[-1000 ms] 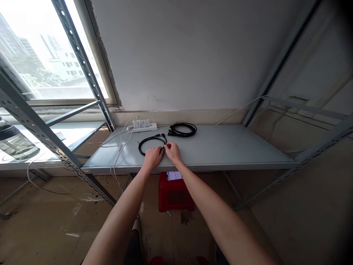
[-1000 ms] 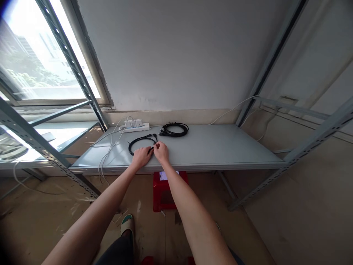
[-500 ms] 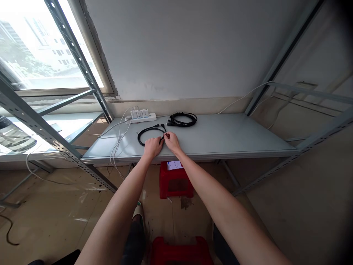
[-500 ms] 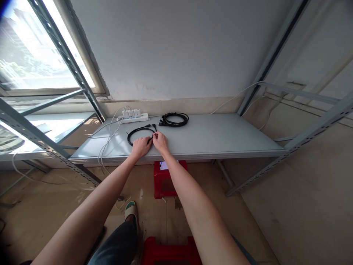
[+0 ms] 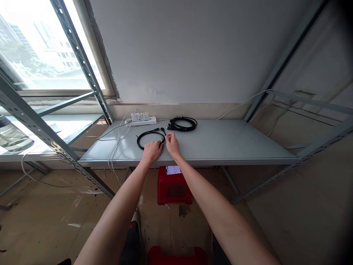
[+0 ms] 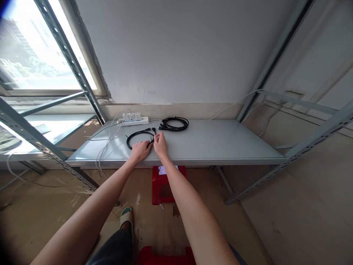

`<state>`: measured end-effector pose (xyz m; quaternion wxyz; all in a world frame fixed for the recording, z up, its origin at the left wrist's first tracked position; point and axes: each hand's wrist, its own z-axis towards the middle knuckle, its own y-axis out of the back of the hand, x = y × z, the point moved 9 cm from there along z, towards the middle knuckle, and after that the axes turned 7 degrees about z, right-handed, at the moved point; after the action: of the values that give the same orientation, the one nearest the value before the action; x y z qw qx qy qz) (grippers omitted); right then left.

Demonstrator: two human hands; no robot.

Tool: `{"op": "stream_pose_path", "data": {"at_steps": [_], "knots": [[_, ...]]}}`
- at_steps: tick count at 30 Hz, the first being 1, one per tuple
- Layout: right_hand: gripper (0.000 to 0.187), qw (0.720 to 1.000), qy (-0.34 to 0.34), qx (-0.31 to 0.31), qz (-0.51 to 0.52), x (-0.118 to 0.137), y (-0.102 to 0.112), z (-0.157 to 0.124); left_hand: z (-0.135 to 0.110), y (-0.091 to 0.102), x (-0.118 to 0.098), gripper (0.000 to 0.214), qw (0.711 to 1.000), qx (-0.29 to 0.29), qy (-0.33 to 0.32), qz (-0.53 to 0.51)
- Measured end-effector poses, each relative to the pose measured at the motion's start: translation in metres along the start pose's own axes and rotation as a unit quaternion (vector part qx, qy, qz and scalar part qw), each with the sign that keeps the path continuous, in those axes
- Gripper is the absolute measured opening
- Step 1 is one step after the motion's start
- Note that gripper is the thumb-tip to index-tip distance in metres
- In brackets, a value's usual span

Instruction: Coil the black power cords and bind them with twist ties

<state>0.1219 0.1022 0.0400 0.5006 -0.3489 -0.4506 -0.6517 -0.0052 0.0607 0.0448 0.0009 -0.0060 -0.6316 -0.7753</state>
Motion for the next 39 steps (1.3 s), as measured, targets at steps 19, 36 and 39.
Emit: {"op": "stream_pose_path", "data": {"at_steps": [19,36,39], "knots": [[0.008,0.994,-0.043,-0.089,0.047,-0.021,0.018,0.005,-0.002,0.001,-0.003,0.053,1.000,0.018,-0.003,0.003],[0.026,0.986,-0.100,-0.136,-0.008,-0.088,0.239,0.030,-0.005,0.006,-0.004,0.048,1.000,0.003,-0.012,-0.024],[0.011,0.946,-0.075,-0.211,-0.235,-0.089,0.311,0.030,-0.002,0.004,-0.002,0.048,0.999,0.004,-0.011,-0.038]]}}
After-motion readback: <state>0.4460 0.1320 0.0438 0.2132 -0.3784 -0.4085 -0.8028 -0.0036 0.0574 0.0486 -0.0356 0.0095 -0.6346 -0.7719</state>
